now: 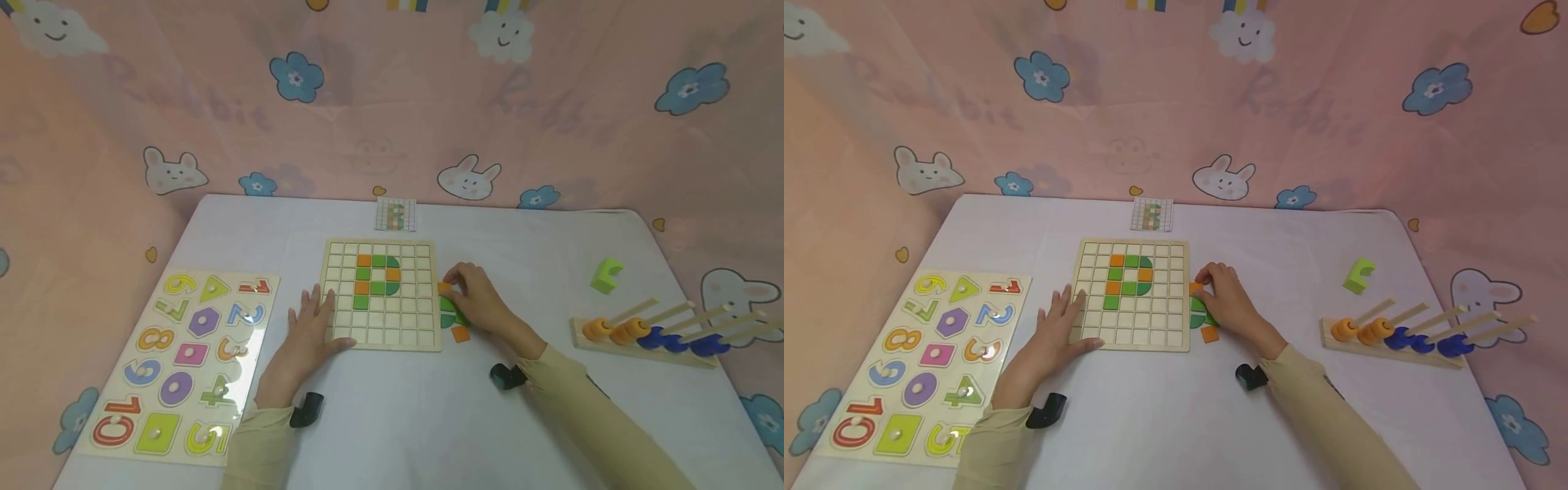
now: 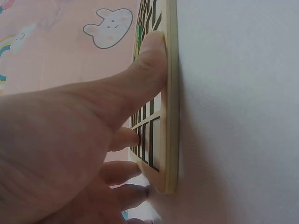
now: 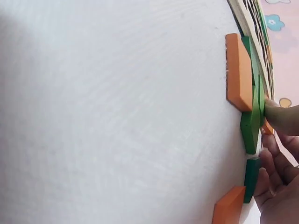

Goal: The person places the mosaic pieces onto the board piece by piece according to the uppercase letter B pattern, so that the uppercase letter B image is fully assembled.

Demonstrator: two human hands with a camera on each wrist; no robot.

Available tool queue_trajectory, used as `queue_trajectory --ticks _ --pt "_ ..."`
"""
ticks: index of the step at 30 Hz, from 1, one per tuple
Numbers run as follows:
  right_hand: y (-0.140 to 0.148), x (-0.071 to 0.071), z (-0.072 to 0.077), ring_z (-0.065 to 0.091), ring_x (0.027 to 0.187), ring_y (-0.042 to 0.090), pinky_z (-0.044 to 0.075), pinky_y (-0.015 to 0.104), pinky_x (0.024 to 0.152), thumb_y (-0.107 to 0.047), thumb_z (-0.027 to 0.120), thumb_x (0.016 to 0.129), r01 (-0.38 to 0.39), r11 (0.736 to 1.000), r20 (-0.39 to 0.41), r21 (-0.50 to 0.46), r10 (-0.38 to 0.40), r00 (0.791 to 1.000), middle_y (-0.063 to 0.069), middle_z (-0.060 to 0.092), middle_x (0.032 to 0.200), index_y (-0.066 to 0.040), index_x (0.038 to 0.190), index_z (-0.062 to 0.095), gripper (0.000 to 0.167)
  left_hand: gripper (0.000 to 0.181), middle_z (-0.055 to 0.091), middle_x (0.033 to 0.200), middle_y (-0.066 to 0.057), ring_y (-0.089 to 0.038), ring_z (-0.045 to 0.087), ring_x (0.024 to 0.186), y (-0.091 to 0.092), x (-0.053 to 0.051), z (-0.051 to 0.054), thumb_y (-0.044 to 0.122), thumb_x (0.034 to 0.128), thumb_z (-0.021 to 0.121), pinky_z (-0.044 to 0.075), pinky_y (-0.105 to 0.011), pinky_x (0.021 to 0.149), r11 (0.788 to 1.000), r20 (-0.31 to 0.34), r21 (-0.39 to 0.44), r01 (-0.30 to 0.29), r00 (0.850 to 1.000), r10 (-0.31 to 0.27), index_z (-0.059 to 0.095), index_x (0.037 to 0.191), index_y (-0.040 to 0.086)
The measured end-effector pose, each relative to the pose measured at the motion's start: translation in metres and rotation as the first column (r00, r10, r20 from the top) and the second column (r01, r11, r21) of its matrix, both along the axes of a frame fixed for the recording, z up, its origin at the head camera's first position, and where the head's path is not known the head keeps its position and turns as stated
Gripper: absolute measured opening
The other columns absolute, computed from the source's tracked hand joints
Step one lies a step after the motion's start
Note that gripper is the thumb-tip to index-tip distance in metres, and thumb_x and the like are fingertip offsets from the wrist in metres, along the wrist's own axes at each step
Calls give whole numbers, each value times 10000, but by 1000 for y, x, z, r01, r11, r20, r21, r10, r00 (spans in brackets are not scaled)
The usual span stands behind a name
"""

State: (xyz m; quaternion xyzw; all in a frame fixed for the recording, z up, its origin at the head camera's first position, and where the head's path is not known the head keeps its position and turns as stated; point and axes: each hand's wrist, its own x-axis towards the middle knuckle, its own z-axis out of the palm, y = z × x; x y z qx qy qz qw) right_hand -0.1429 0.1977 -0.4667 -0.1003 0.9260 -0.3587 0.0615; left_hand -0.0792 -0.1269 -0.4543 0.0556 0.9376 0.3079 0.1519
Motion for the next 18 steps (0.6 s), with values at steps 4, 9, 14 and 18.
queue_trajectory --ticks 4,9,14,18 --pt "-3 -1 4 554 949 263 472 326 816 -14 723 982 34 999 -22 -10 -35 999 153 640 1062 -5 1148 622 194 1015 27 1757 -299 -508 -44 1628 0 0 0 305 917 826 11 -719 1292 1000 -5 5 0 1000 0 228 1667 -27" --pt "-14 -1 11 550 885 240 448 269 728 -65 739 989 82 995 -50 -54 -85 995 117 644 987 -24 1138 646 180 1016 20 1758 -295 -503 -52 1629 0 0 0 308 919 823 3 -716 1293 1000 -4 7 -1 1000 1 223 1669 -23" --pt "-33 3 10 561 845 227 448 253 710 -111 798 954 41 995 -80 -88 -48 996 108 669 926 -28 1110 691 207 1007 58 1750 -315 -522 -18 1624 0 0 0 303 908 835 29 -731 1286 1000 -19 6 -5 1000 5 255 1657 -37" --pt "-52 8 6 580 843 200 473 247 734 -124 796 957 -17 992 -79 -125 7 997 102 703 962 -34 1114 724 195 1011 46 1753 -309 -520 -26 1624 0 -1 -1 309 912 831 23 -725 1290 1000 -14 1 -1 1000 1 244 1661 -33"
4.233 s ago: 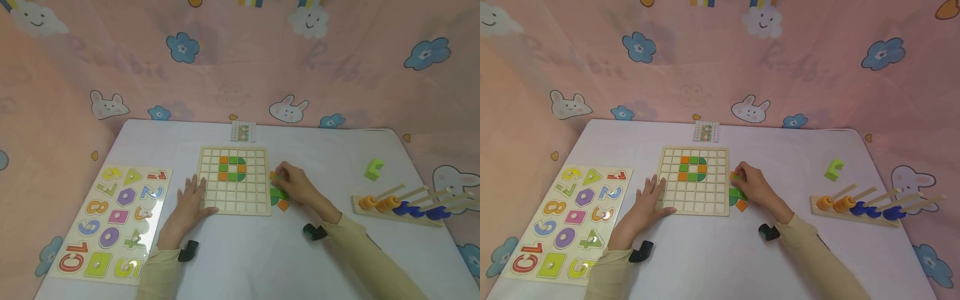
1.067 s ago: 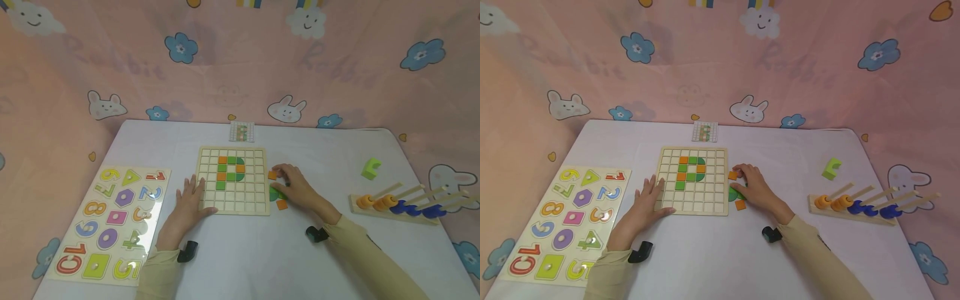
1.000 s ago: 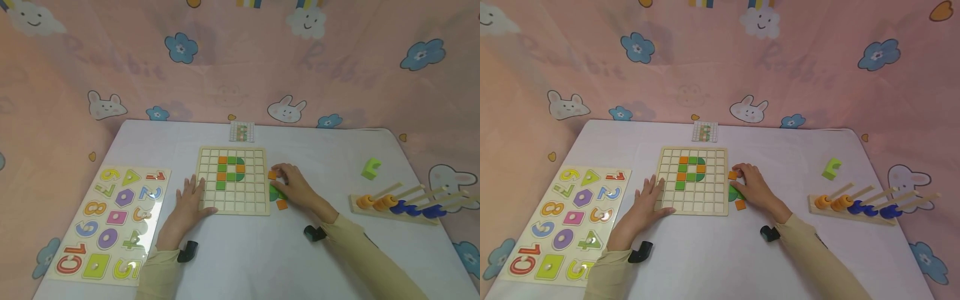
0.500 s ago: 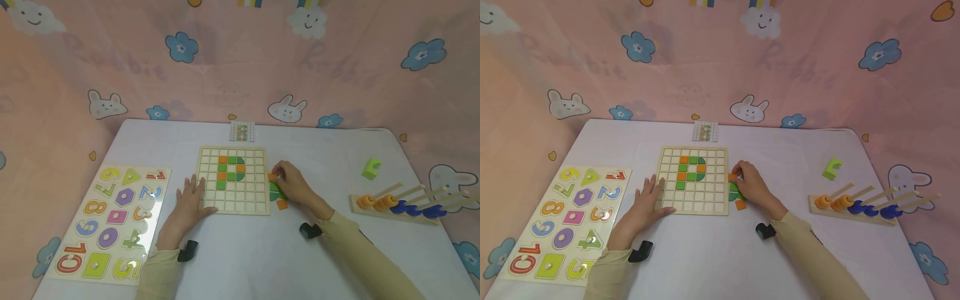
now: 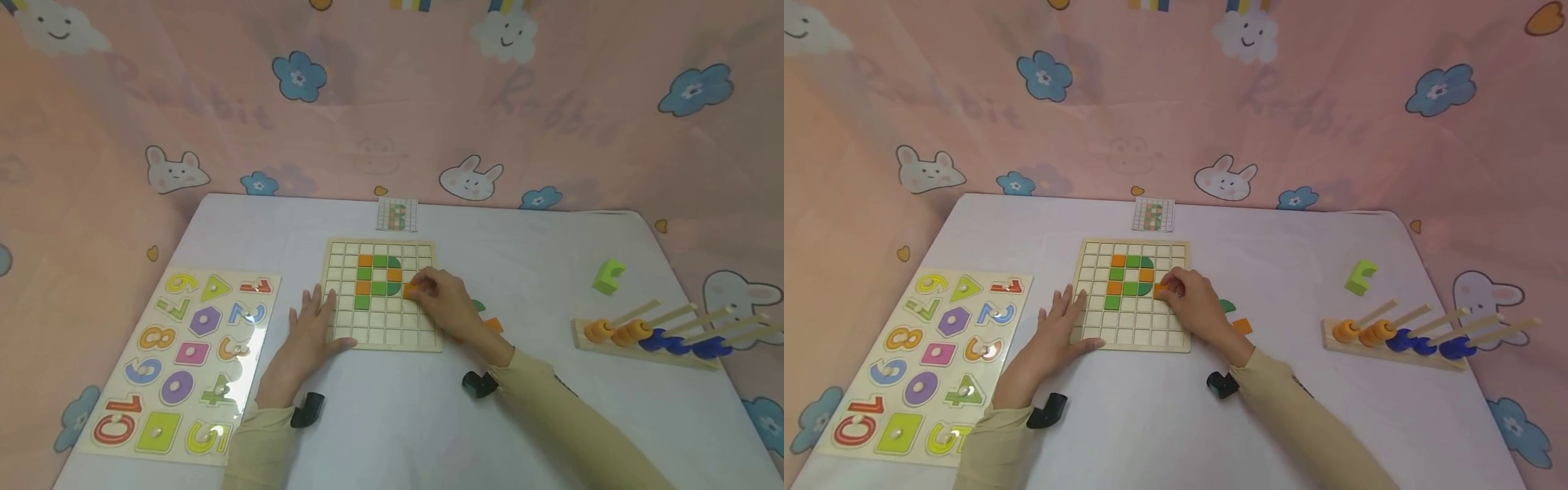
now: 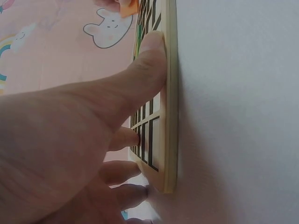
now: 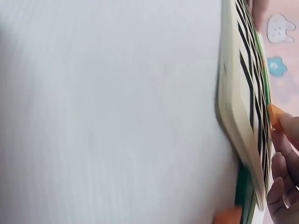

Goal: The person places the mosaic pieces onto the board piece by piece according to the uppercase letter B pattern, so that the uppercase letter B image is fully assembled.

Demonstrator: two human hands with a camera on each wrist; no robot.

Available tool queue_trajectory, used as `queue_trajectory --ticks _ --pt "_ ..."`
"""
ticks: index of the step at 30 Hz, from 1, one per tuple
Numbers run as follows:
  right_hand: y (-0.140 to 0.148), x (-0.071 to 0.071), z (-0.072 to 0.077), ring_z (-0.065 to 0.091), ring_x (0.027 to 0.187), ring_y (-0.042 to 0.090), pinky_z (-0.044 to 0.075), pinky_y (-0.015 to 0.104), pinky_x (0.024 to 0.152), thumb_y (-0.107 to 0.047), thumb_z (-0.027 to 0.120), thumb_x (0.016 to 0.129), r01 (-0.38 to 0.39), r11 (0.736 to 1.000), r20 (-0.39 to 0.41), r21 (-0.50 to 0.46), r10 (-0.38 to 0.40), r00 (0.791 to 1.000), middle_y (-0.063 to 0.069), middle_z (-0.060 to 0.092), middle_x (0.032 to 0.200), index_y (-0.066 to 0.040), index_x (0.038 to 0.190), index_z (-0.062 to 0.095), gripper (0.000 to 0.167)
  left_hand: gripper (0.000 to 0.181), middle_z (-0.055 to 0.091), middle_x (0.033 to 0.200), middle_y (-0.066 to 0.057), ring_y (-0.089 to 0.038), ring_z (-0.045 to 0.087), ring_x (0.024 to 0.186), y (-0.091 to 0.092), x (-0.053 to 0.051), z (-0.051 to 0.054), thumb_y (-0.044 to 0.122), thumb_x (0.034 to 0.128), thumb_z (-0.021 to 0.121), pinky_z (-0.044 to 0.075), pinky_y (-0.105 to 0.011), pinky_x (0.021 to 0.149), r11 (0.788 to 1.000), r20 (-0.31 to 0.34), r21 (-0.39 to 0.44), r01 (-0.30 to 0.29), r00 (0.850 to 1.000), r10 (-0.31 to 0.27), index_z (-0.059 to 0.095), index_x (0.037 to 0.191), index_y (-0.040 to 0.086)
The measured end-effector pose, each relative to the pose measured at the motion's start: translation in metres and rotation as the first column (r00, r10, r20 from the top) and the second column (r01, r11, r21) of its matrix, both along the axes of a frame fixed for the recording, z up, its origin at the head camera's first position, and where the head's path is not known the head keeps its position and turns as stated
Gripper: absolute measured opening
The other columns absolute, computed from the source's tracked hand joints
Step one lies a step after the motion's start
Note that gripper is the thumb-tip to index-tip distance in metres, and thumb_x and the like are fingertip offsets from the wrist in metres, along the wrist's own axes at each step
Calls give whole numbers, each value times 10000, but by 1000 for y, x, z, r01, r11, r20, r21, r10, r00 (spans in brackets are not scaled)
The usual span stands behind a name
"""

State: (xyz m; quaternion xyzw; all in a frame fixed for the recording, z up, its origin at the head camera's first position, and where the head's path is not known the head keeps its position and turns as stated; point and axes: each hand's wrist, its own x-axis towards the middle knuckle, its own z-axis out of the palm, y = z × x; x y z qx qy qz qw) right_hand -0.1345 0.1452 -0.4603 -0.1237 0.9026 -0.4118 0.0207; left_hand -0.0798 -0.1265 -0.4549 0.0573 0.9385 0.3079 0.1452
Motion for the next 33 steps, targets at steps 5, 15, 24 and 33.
queue_trajectory --ticks 5,15,24,33 --pt "-20 6 -1 603 836 161 502 222 728 -129 771 977 -36 999 30 -29 36 999 90 731 1009 -49 1106 747 154 1019 20 1755 -297 -504 -56 1624 -1 -1 -1 324 920 821 6 -714 1292 1000 10 -14 8 1000 -8 224 1666 -30" --pt "-40 7 3 623 810 140 517 198 706 -122 765 982 -38 993 73 -110 46 996 69 739 994 -55 1070 740 113 1012 45 1753 -307 -515 -27 1625 -1 1 0 312 911 832 35 -727 1289 1000 -2 -9 6 1000 -6 245 1662 -31" --pt "-49 5 0 582 896 176 488 272 802 -136 793 961 -35 999 68 -36 38 997 40 719 978 -92 1010 761 74 1002 60 1746 -319 -527 -10 1620 -1 1 1 317 915 828 49 -744 1278 1000 -15 -12 11 1000 -11 256 1656 -40" --pt "-48 4 -1 579 977 191 491 328 865 -103 790 954 -57 998 47 16 56 997 24 742 998 -97 1006 809 56 1004 66 1742 -328 -536 -4 1616 -1 1 0 321 914 828 51 -752 1273 1000 -19 -14 14 1000 -14 255 1654 -44"
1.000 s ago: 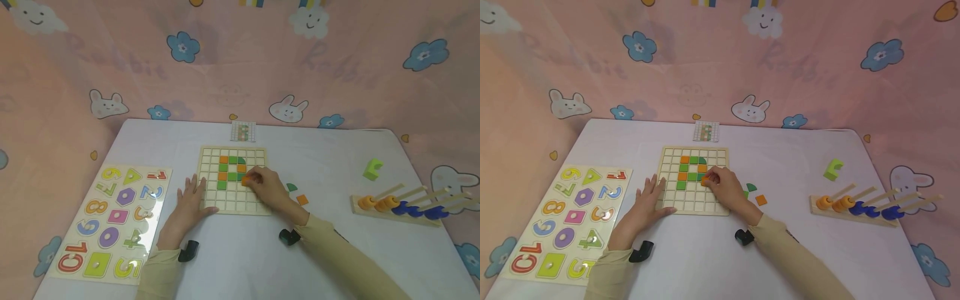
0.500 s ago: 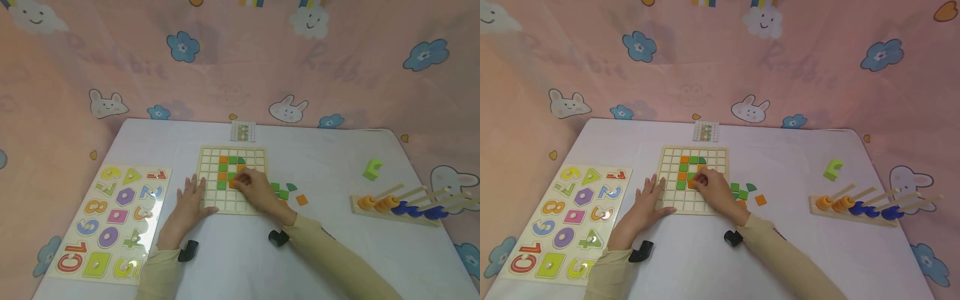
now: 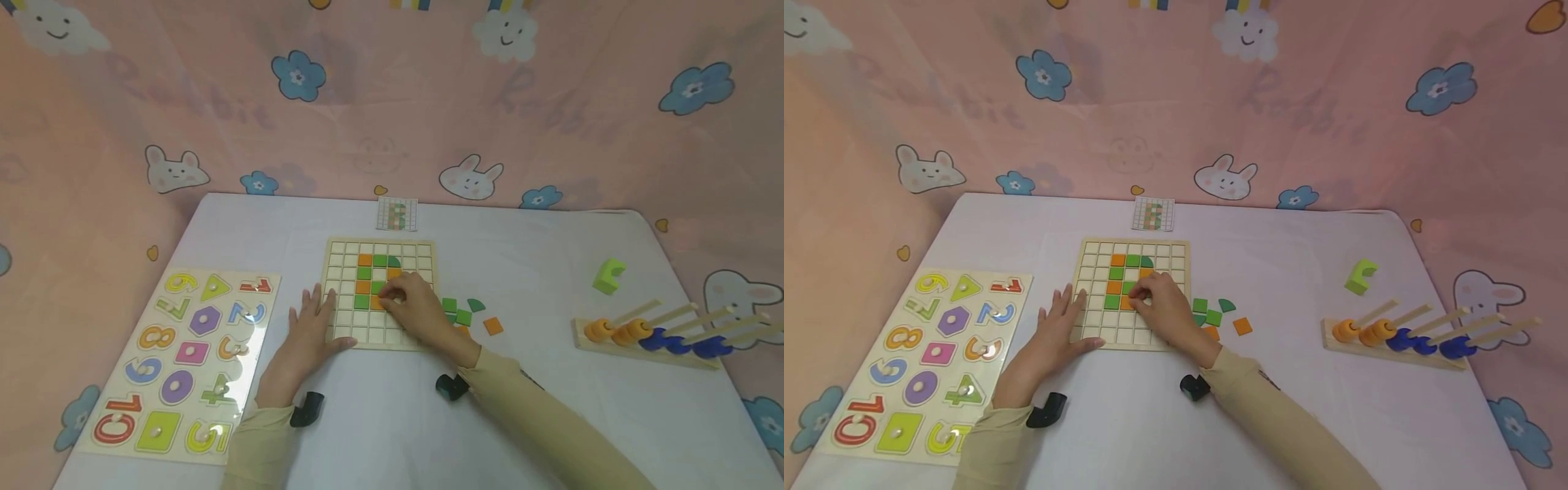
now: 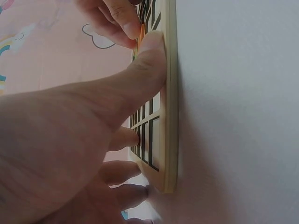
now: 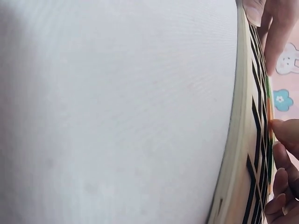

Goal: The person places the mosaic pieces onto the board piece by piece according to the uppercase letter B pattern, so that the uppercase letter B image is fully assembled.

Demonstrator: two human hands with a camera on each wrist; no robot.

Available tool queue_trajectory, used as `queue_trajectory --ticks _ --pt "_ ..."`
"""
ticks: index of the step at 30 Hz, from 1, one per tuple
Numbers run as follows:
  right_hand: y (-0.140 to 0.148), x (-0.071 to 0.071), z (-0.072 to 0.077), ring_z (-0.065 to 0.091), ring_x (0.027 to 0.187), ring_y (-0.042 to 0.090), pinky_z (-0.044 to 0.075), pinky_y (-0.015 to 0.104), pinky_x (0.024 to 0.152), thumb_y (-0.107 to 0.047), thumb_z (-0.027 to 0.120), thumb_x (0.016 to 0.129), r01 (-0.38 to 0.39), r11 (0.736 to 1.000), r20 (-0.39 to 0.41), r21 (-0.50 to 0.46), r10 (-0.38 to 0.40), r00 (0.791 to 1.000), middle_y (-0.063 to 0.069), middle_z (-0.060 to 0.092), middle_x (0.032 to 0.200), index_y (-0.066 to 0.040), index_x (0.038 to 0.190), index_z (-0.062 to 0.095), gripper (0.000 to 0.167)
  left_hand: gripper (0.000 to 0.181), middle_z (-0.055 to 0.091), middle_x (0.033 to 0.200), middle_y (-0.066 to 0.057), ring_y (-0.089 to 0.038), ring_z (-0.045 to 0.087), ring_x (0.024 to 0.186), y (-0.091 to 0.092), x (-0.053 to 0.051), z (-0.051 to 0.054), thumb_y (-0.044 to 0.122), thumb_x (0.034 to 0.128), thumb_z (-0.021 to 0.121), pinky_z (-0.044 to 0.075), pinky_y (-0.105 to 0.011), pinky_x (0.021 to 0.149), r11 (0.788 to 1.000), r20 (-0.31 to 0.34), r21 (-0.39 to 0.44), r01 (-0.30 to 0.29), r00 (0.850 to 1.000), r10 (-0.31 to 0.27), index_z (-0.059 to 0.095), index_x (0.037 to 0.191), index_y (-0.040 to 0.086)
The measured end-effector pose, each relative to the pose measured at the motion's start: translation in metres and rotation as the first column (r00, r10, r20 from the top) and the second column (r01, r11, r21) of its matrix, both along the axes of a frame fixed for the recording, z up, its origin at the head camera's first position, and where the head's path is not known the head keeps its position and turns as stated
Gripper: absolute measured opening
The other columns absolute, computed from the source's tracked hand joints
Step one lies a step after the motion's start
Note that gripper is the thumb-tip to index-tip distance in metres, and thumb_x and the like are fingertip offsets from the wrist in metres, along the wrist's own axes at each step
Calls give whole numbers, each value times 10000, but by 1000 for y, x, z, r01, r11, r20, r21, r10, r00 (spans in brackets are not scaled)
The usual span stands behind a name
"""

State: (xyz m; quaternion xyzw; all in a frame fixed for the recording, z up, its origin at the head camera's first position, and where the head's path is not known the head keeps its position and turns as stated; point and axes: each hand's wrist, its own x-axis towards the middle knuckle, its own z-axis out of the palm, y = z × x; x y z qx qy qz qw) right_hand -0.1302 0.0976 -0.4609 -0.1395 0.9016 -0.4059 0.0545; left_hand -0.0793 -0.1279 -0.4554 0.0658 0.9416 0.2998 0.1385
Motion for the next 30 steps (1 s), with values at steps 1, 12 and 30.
queue_trajectory --ticks 1,12,30 --pt "1 0 0 582 978 193 487 327 864 -102 792 952 -1 1000 -2 1 1 1000 28 742 998 -96 1007 806 57 1004 67 1742 -328 -538 -3 1616 0 0 0 321 914 828 51 -752 1273 1000 -1 0 0 1000 0 256 1654 -43" --pt "39 -2 -3 583 1070 260 488 386 936 -63 779 936 1 1000 -11 13 -1 1000 88 717 1096 -69 1074 766 139 1010 62 1746 -318 -528 -11 1621 0 0 0 314 907 831 37 -741 1279 1000 5 9 -11 1000 11 253 1658 -36" --pt "109 -3 7 574 1213 354 505 539 1096 -118 815 933 -76 994 143 84 64 988 171 623 1323 -15 1359 621 480 1006 61 1752 -308 -521 -9 1625 1 1 2 315 913 829 40 -730 1287 1000 10 -8 -10 1000 10 251 1660 -32"
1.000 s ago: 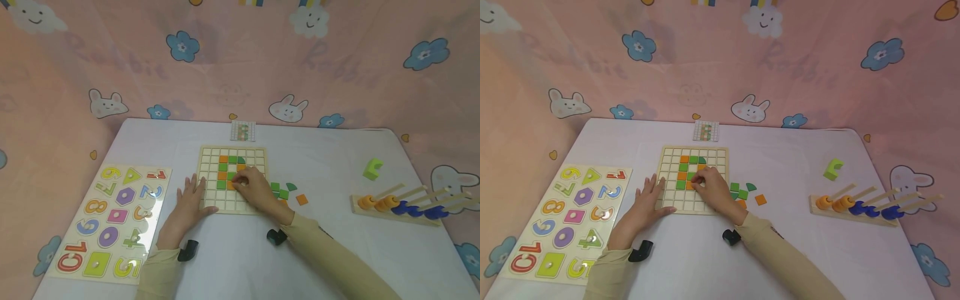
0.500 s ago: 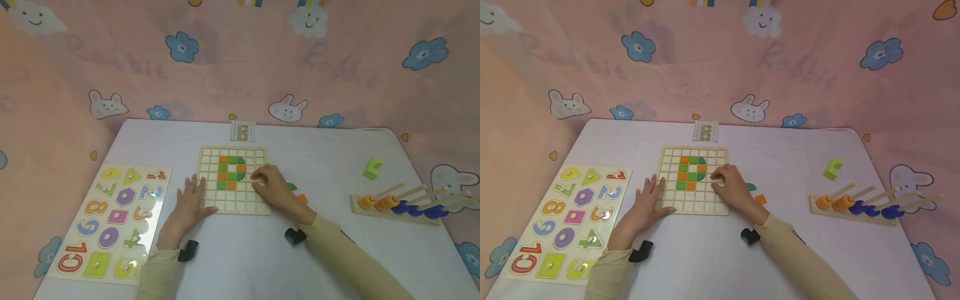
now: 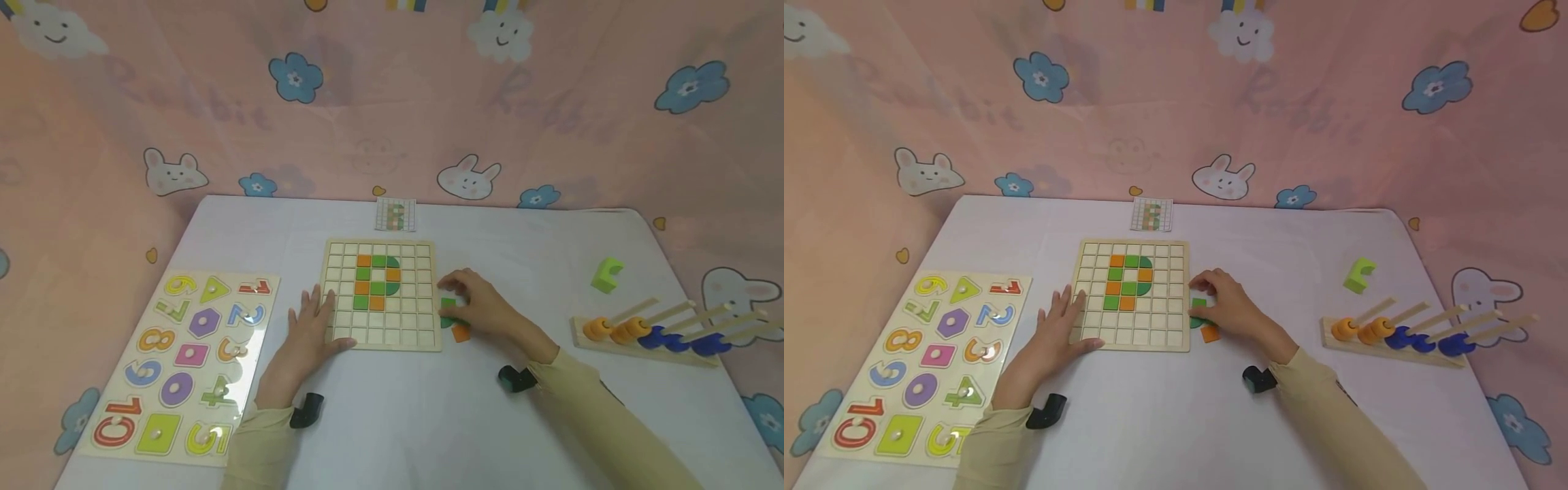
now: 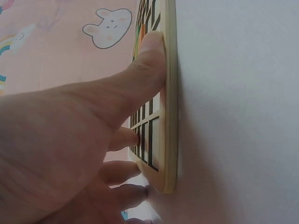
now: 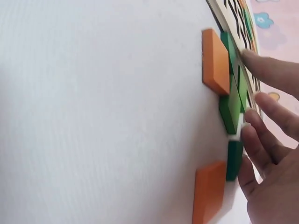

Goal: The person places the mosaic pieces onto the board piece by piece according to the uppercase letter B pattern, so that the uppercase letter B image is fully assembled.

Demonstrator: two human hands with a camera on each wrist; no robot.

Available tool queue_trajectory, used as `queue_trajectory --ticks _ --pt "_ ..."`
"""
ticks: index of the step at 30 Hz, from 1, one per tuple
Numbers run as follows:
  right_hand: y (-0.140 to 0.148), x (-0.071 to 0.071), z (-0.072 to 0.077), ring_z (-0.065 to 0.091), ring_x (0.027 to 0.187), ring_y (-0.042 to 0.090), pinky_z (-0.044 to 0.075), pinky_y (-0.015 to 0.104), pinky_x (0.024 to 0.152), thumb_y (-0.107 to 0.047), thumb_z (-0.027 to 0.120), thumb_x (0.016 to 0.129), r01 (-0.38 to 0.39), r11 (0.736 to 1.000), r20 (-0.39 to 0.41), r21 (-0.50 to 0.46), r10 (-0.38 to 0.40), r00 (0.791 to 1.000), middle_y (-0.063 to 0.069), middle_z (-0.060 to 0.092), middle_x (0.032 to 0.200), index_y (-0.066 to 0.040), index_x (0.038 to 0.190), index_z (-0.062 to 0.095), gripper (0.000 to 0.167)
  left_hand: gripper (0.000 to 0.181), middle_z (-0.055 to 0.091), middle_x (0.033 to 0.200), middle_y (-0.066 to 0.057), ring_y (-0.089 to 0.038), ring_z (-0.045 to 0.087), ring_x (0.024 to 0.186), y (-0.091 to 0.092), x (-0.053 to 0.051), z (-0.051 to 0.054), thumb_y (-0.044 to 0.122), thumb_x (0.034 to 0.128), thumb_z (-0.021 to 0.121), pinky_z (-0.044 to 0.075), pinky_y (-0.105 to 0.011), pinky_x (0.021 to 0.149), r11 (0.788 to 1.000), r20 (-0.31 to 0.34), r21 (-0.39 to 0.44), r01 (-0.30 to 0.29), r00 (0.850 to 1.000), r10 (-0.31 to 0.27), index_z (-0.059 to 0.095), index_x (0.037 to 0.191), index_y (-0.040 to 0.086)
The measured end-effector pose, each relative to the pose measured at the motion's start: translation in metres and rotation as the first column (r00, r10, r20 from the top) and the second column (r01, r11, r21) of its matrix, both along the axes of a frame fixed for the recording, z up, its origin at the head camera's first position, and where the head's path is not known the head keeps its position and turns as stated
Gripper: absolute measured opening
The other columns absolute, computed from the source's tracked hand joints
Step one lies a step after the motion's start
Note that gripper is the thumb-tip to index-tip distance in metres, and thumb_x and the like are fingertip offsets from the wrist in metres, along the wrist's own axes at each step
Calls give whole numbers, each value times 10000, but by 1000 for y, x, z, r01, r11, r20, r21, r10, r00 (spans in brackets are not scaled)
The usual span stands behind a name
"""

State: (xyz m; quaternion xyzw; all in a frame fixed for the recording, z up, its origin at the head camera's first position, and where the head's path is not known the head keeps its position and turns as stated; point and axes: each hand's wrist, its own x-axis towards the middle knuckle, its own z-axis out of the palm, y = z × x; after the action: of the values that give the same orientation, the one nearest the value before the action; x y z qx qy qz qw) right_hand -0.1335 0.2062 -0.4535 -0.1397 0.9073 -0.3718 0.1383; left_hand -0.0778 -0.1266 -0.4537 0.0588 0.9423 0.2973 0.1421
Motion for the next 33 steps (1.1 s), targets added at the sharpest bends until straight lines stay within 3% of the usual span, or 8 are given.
queue_trajectory --ticks 4,9,16,24,33 --pt "6 1 2 568 1286 381 447 594 1166 -158 846 907 -16 999 41 39 15 999 168 618 1346 -31 1357 630 515 1009 56 1752 -307 -523 -12 1624 0 -1 -1 312 913 830 27 -724 1290 1000 7 0 -5 1000 5 247 1660 -34" --pt "7 2 2 571 1264 364 374 628 1167 -163 857 896 0 998 55 55 -3 998 140 644 1289 -61 1312 671 468 1018 44 1754 -302 -517 -21 1625 -1 -2 -3 311 912 831 17 -712 1294 1000 20 -9 -7 1000 7 236 1663 -32" --pt "5 0 -2 575 1124 309 497 513 1030 -119 855 892 8 999 28 51 -9 1000 110 666 1159 -62 1263 703 405 1026 17 1759 -282 -492 -55 1629 -1 -3 -3 319 919 822 3 -697 1299 1000 32 -12 -5 999 6 212 1672 -18" --pt "4 0 -6 585 1113 283 500 470 1025 -93 848 894 29 999 28 42 -30 999 102 652 1162 -57 1214 725 345 1014 51 1754 -301 -517 -14 1627 0 -2 0 308 912 830 22 -711 1295 1000 20 -2 -9 1000 9 239 1664 -26" --pt "-1 0 -1 596 980 241 524 392 887 12 760 936 26 1000 -9 -4 -26 1000 88 665 1049 -65 1090 672 192 1021 56 1752 -301 -510 -19 1625 0 -3 -2 318 906 836 26 -711 1293 1000 14 -11 -8 1000 8 244 1662 -30"
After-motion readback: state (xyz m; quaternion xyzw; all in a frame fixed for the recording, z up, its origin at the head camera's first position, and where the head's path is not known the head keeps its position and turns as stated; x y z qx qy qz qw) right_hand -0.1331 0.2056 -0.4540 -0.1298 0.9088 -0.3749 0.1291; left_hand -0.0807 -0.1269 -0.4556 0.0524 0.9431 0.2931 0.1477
